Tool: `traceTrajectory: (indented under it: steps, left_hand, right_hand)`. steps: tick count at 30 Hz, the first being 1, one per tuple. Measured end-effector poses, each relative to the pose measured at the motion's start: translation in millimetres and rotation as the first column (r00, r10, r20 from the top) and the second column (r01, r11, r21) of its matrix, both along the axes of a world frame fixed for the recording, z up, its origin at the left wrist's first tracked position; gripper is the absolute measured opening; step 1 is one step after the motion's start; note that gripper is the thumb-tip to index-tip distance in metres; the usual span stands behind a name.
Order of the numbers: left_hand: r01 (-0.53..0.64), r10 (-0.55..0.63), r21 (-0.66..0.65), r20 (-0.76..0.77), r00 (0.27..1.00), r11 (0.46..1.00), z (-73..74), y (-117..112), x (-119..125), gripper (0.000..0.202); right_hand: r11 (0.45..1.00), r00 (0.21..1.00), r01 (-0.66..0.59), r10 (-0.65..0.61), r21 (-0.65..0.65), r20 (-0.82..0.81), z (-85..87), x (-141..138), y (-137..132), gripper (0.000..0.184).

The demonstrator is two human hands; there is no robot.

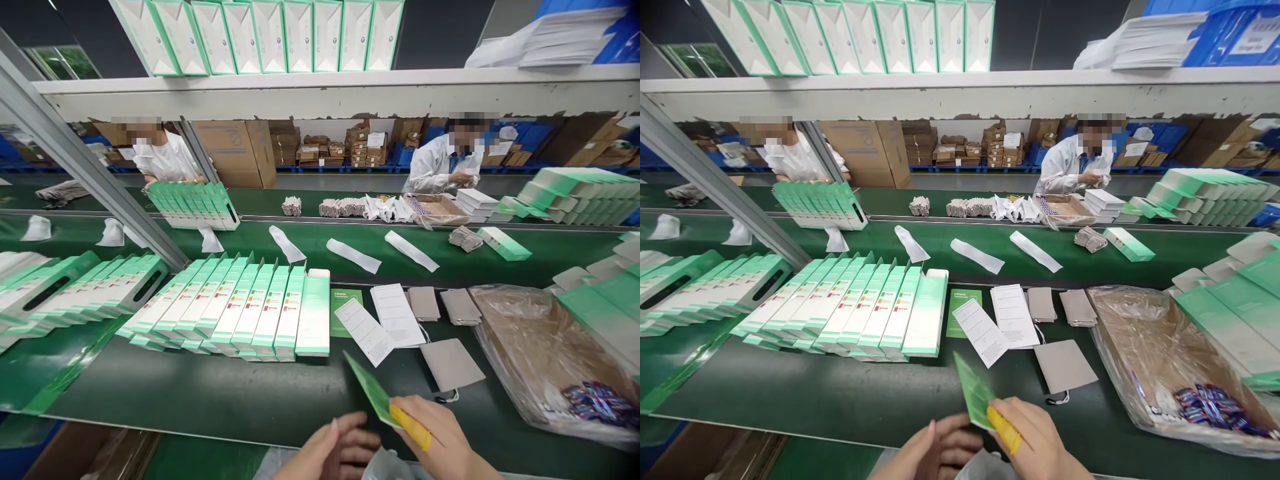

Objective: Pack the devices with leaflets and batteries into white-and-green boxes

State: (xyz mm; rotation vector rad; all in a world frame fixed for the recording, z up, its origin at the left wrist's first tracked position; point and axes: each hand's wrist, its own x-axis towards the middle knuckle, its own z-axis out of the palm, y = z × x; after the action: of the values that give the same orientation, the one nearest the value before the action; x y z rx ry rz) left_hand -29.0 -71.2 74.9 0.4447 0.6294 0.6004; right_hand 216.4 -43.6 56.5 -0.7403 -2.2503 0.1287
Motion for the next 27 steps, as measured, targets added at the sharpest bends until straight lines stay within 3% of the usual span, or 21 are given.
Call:
traceTrajectory:
  steps: [3, 7, 9, 11, 13, 15, 17, 22, 24, 27]
  left_hand:
    - [-0.121, 0.137, -0.095, 0.188, 0.973, 0.988, -0.2, 15.8, 21.0, 0.064]
    - [-0.235, 0.298, -0.364, 0.126, 0.946, 0.901, 4.7, 18.4, 36.5, 0.036]
    - [-0.268, 0.317, -0.452, 0.036, 0.948, 0.851, 1.7, 18.8, 38.3, 0.028]
    - [-0.330, 0.352, -0.450, -0.037, 0.935, 0.830, -2.2, 19.4, 38.1, 0.019]
    - [-0.401, 0.400, -0.395, -0.089, 0.912, 0.827, -3.6, 19.3, 37.0, 0.016]
    - [-0.424, 0.407, -0.353, -0.125, 0.905, 0.834, -1.6, 18.2, 35.6, 0.018]
    - [-0.424, 0.399, -0.330, -0.145, 0.905, 0.843, 2.6, 16.9, 33.9, 0.020]
    - [-0.437, 0.418, -0.280, -0.126, 0.900, 0.855, 10.8, 16.5, 31.7, 0.028]
    - [-0.451, 0.432, -0.264, -0.128, 0.893, 0.853, 11.1, 17.8, 32.7, 0.029]
    - [-0.453, 0.437, -0.251, -0.120, 0.892, 0.855, 10.6, 20.8, 36.2, 0.031]
  right_hand:
    - [0.990, 0.989, -0.138, 0.139, -0.039, 0.047, 25.8, -13.4, -4.7, 0.020]
    - [0.968, 0.962, -0.212, 0.231, -0.131, 0.145, 52.9, -28.9, -8.6, 0.032]
    - [0.899, 0.940, -0.281, 0.329, -0.336, 0.094, 64.3, -29.0, 0.2, 0.045]
    - [0.801, 0.954, -0.237, 0.298, -0.550, 0.023, 70.3, -25.2, 20.4, 0.052]
    - [0.776, 0.986, 0.038, 0.072, -0.630, 0.147, 66.8, -22.6, 51.1, 0.045]
    - [0.754, 0.901, 0.390, -0.195, -0.528, 0.387, 53.4, -26.0, 85.8, 0.032]
    - [0.715, 0.811, 0.539, -0.298, -0.444, 0.504, 34.1, -36.4, 115.3, 0.040]
    - [0.690, 0.798, 0.564, -0.313, -0.453, 0.515, -3.3, -64.0, 141.5, 0.058]
    - [0.682, 0.828, 0.535, -0.306, -0.499, 0.470, -4.4, -61.1, 141.9, 0.054]
    - [0.651, 0.867, 0.496, -0.330, -0.575, 0.374, 13.3, -35.7, 140.6, 0.045]
